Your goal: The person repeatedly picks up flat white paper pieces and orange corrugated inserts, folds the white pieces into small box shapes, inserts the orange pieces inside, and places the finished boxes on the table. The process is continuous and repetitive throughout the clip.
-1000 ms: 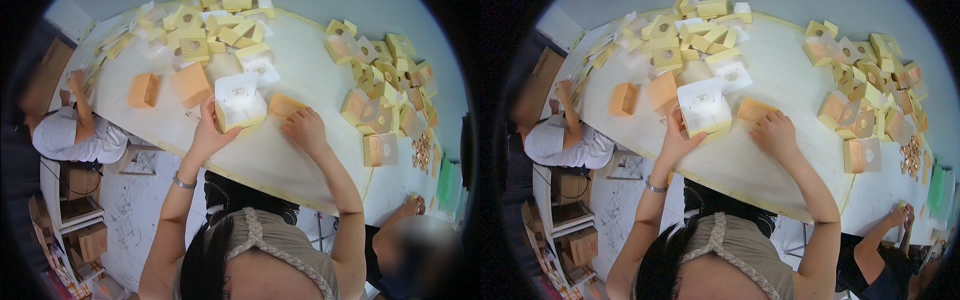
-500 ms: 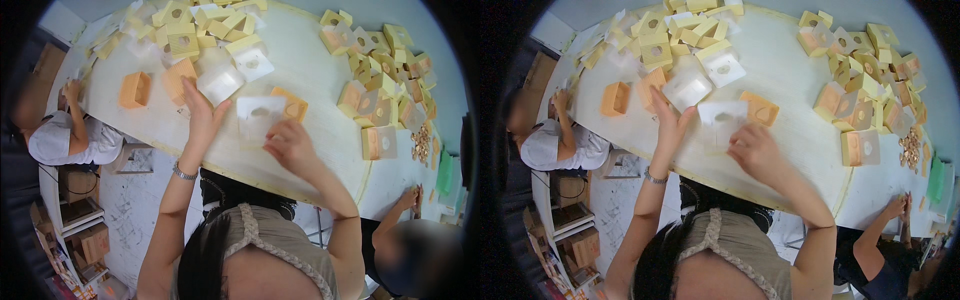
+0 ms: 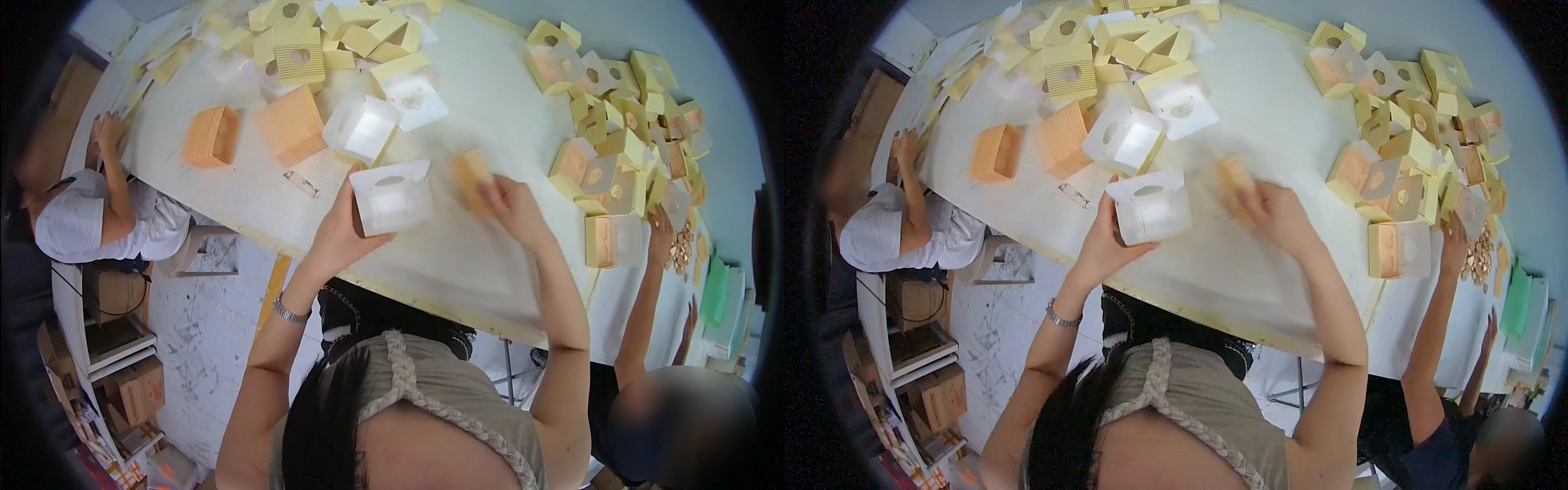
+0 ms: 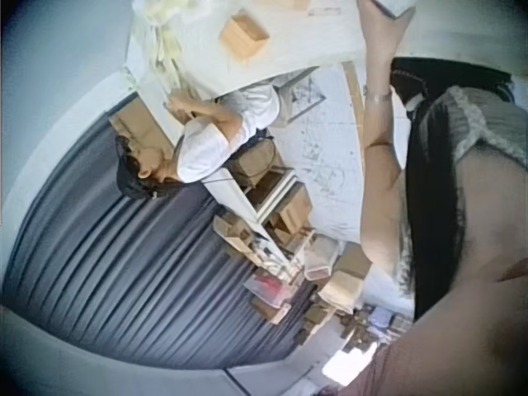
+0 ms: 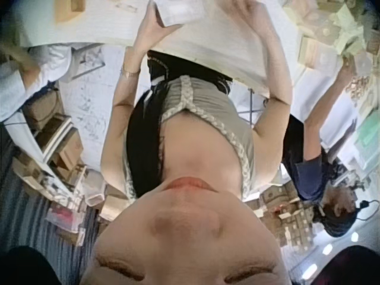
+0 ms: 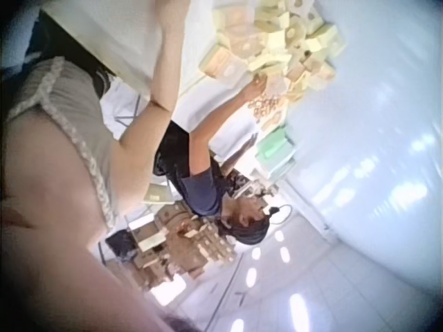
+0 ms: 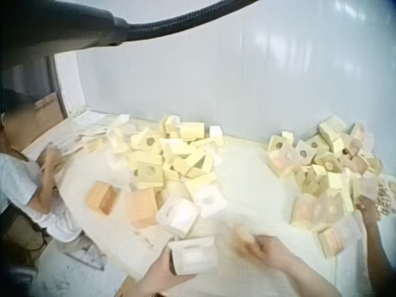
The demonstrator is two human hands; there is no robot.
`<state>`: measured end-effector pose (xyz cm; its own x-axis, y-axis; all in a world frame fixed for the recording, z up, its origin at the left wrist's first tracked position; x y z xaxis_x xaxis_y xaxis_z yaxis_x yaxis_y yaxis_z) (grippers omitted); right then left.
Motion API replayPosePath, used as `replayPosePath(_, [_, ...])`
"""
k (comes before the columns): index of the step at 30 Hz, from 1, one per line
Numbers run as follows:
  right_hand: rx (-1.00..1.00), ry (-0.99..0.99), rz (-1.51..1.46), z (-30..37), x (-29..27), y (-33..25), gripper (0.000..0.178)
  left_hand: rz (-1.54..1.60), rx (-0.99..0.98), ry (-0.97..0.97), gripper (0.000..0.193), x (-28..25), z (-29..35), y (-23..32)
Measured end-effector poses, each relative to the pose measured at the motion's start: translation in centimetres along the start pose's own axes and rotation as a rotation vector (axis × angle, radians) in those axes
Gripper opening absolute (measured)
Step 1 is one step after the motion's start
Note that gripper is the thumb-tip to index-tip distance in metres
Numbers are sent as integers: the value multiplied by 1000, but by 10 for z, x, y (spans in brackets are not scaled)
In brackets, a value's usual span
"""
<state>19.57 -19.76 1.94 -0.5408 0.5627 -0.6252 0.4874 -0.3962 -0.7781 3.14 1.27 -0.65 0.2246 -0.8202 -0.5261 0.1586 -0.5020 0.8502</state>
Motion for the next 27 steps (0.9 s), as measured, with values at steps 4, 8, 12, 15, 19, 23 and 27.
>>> replayPosePath(4, [523,-294,-208,3,-17,9,43,-171,42,7,113,-4,-14,1])
replayPosePath(8, [742,-241,-80,3,-30,31,47,-166,56,1,112,-9,-17,9])
replayPosePath(12, [184,155,538,3,-21,-5,52,-145,37,-12,113,-9,-16,7])
replayPosePath(15, [-201,20,567,22,15,-18,61,-103,28,-19,112,-9,-17,6])
replayPosePath(19, [-165,-145,344,46,3,-5,70,-88,66,-2,110,-9,-15,7])
replayPosePath(23, [134,-341,80,66,-13,0,78,-116,55,8,108,-11,-13,9])
replayPosePath(27, [99,-532,224,93,0,-2,82,-112,79,19,107,-10,-13,9])
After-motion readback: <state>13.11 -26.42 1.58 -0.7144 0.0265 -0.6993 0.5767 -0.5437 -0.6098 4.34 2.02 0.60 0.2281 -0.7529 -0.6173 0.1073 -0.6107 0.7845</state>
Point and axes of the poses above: each hand's wrist, its own z-axis away from the middle knuckle, its own x-axis out of the palm, y = z × x, the point moved 7 cm from there along -z, towards the middle knuckle, and after that the axes turned 13 degrees about -z, right-handed, at the moved point
